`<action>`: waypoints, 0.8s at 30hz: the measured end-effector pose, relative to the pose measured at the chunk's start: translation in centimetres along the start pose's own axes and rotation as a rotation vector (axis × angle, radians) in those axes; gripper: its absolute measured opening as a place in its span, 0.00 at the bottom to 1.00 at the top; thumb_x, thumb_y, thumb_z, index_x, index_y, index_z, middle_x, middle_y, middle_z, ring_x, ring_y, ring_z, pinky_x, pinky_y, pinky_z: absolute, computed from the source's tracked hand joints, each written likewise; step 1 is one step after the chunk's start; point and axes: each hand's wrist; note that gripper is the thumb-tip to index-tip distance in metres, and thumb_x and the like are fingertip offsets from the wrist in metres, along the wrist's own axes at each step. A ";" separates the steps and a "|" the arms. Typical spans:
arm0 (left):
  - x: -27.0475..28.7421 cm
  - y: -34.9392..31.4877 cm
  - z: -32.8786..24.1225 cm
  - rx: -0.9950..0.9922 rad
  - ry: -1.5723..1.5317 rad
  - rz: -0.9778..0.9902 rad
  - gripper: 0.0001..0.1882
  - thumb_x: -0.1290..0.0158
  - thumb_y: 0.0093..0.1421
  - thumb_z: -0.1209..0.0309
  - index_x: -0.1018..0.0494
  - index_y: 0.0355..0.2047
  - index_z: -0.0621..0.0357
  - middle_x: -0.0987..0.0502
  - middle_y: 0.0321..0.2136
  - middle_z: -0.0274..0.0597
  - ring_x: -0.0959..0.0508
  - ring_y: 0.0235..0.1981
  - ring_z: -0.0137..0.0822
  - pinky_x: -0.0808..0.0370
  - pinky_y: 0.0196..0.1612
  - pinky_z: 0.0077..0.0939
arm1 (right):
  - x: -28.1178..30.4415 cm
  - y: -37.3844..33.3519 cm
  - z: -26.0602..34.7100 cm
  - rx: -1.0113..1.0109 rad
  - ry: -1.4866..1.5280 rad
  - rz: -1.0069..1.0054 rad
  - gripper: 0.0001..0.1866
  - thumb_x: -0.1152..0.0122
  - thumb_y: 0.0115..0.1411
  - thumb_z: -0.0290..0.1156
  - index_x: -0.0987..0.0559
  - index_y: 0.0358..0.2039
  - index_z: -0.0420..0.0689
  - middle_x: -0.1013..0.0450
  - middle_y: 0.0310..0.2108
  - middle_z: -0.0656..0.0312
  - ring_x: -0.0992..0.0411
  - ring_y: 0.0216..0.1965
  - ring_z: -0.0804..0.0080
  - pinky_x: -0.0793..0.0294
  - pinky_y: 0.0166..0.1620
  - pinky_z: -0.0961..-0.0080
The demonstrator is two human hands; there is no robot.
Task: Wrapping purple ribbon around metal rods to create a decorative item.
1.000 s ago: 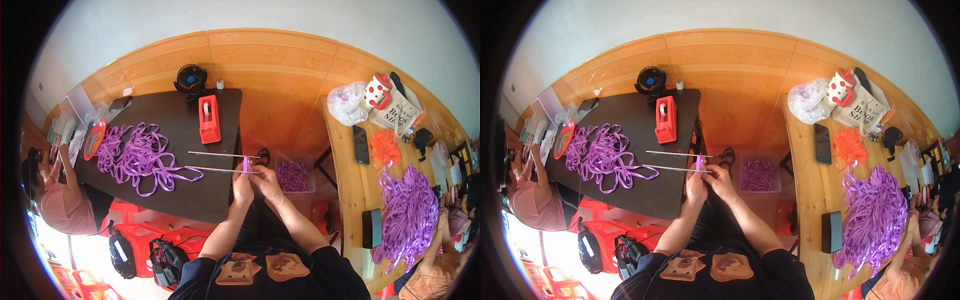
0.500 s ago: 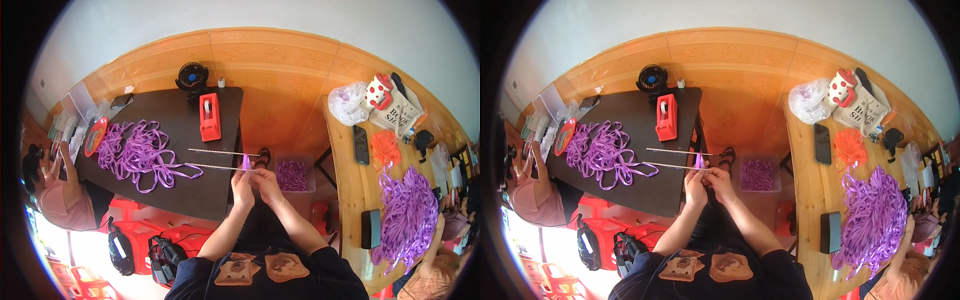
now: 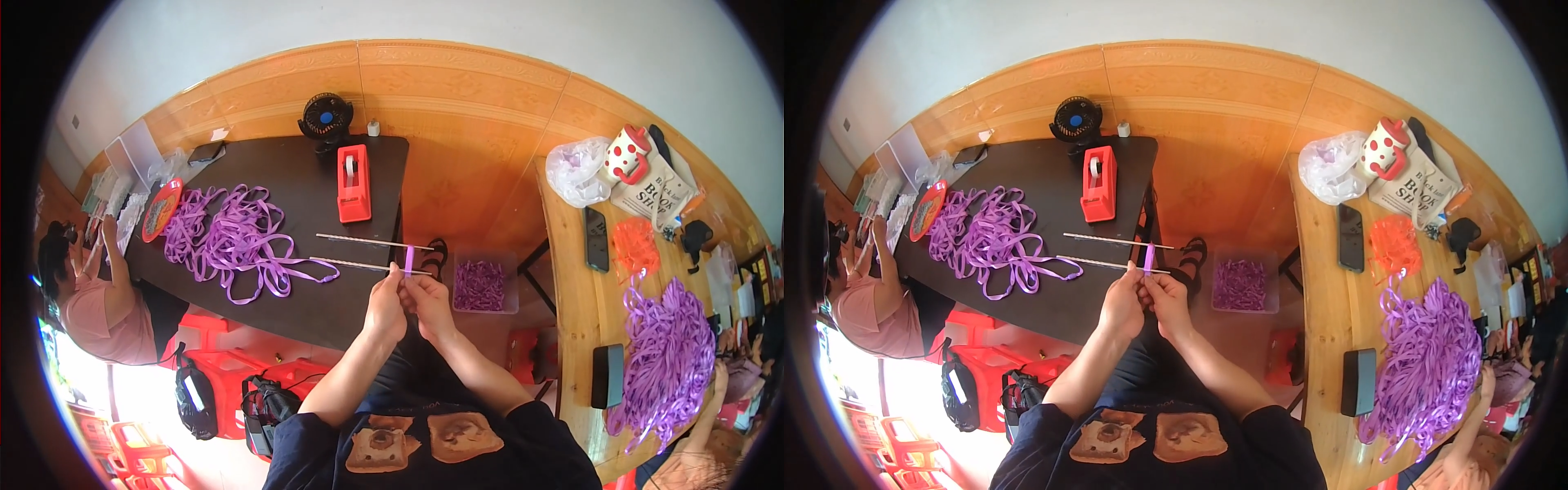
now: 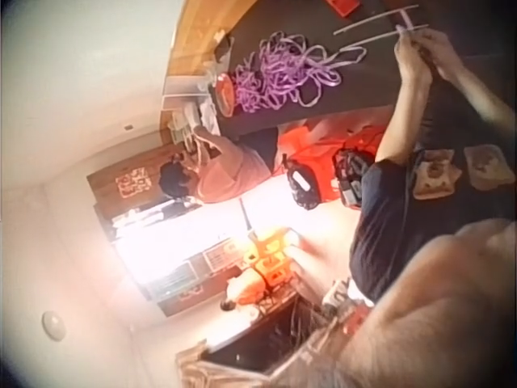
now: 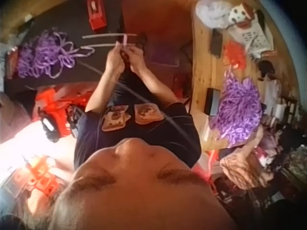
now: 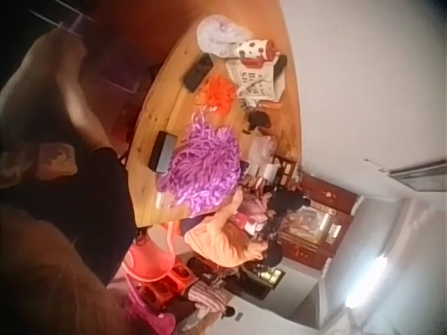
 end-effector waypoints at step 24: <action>1.2 -0.9 -3.5 0.339 -0.176 0.287 0.40 0.68 0.65 0.43 0.47 0.60 0.70 0.40 0.60 0.54 0.41 0.60 0.50 0.49 0.61 0.40 | -6.3 9.4 10.4 0.329 -0.569 0.172 0.09 0.41 0.60 0.29 0.22 0.33 0.34 0.28 0.30 0.67 0.35 0.31 0.86 0.37 0.33 0.85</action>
Point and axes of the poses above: each hand's wrist, its own y-axis towards the middle knuckle, its own x-axis out of the back of the hand, z = x × y
